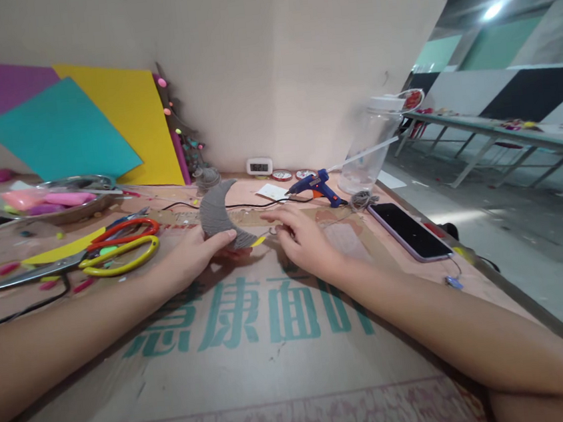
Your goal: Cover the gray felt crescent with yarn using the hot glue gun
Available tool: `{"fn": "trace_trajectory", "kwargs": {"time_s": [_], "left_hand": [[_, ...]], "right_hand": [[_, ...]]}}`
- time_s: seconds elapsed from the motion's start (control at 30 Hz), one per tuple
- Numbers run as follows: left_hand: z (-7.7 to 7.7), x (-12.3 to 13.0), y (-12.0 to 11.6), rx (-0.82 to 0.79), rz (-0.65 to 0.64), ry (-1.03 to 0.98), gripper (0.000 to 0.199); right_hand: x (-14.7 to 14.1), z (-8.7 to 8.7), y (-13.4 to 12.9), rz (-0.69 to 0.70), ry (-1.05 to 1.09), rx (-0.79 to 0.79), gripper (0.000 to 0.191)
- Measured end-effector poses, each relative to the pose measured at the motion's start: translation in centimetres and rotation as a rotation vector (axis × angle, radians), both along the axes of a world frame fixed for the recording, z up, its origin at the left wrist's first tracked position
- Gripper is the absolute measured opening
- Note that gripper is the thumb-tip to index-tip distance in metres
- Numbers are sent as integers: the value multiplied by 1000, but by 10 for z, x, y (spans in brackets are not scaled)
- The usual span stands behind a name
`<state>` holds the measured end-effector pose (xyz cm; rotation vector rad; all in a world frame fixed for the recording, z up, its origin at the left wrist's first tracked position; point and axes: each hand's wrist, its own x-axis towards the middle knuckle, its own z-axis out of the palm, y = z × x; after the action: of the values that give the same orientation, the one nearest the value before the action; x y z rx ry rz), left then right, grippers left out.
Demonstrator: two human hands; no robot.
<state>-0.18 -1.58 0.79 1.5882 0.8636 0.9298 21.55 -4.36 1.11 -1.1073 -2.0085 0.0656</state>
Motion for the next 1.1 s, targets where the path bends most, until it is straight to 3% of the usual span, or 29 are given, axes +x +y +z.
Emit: {"fn": "trace_trajectory", "kwargs": {"time_s": [0.17,0.4,0.57,0.73,0.93,1.1], "left_hand": [[1,0,1,-131,-8,-24,34],[-3,-2,7,-192,-50,-108,38],[-1,-2,7,-226,-77,-106,41],[-5,-3,8,-194,-64,-86,41],[-6,-2,8,-164,-35,-63,41],[-7,-1,10,-180,26,-121,37]], "right_hand": [[1,1,-5,59,-3,133,18],[-1,1,-10,126,-107,195,23],[-2,5,-15,199,-128,249,14],[0,7,-14,124,-6,160,22],[2,5,-2,-51,271,3,13],[-1,3,-4,-11,133,-157,33]]}}
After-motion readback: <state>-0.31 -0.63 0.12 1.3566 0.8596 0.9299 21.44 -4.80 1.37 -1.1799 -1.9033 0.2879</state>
